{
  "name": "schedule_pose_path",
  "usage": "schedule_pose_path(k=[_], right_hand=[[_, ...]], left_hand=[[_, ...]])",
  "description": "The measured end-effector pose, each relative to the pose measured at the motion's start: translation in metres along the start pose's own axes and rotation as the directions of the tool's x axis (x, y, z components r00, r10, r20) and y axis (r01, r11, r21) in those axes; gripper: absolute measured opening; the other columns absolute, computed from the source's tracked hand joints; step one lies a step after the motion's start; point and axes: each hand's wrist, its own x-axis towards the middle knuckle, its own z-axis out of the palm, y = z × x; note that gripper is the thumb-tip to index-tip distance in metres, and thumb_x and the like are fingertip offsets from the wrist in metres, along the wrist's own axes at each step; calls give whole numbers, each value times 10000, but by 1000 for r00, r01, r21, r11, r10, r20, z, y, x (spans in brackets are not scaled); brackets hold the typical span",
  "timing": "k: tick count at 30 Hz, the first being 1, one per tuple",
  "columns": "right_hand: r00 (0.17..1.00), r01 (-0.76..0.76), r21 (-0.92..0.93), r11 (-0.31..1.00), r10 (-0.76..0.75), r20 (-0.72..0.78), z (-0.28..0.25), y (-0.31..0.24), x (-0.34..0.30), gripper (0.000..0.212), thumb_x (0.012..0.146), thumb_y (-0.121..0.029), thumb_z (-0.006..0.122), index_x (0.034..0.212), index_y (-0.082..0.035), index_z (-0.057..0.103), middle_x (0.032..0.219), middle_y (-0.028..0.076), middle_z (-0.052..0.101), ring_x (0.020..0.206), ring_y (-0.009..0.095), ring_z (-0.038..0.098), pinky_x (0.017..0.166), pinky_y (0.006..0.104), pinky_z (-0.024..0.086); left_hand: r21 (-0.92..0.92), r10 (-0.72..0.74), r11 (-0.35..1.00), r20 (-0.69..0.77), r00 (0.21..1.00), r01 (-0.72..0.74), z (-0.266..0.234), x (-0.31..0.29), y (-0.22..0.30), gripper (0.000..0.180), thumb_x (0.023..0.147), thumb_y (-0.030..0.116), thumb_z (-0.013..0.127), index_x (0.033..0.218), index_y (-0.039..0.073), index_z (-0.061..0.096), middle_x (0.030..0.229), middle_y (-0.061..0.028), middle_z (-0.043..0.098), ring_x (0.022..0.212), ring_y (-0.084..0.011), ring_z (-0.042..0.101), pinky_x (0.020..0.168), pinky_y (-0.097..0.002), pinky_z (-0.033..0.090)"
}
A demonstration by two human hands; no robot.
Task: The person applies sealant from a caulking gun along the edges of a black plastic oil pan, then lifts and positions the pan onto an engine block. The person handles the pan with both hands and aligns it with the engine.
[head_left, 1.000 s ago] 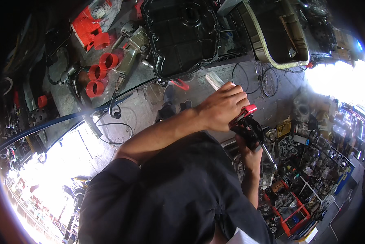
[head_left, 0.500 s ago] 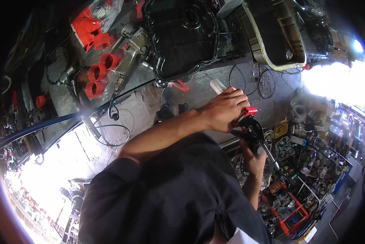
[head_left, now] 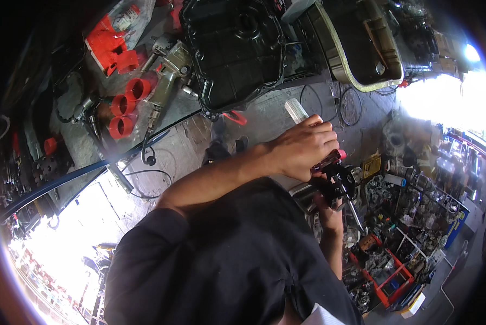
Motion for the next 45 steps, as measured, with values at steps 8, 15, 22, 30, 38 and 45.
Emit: schedule_pose_path(k=[8,15,22,30,38,45], right_hand=[[997,57,-39,998,-56,44,28,-19,18,162,957,-100,632,1104,-36,657,1042,47,665,966,151,621,843,319,496],[996,60,20,998,-61,68,29,-17,22,152,975,-21,636,1126,-23,638,985,43,662,910,136,618,796,304,494],[996,58,-41,998,-55,71,25,-16,21,142,979,-2,629,1120,-20,638,932,25,643,858,112,605,731,272,476],[995,81,-114,990,-74,64,27,-17,25,117,972,-11,639,1088,-26,640,859,-2,619,769,89,569,661,268,440],[1000,-16,-41,999,17,26,30,-25,21,83,963,-24,653,1045,-35,656,835,-22,593,746,79,542,645,250,415],[999,-48,-7,999,47,-4,29,-23,18,78,933,-34,684,1010,-31,669,841,2,628,773,102,583,684,270,457]], left_hand=[[-55,15,998,28,999,-14,-12,-4,-10,378,640,170,802,952,48,627,966,-78,609,1010,-262,584,957,-384,416],[-17,-27,999,32,999,28,-16,-11,-12,358,617,105,774,935,58,614,953,-77,602,990,-260,579,933,-374,409],[-38,-35,999,0,999,35,-14,-14,-15,379,598,72,769,942,68,610,957,-70,600,994,-258,576,933,-372,401],[-21,-45,999,11,999,45,-16,-16,-14,420,570,57,770,959,63,611,968,-68,600,1003,-256,575,948,-370,396],[18,-29,999,5,1000,29,-17,-17,-13,391,624,191,773,966,62,634,985,-70,626,1029,-242,586,966,-367,398],[8,-63,998,18,998,63,-17,-20,-8,448,568,96,779,986,41,624,996,-80,606,1032,-253,579,967,-372,397]])
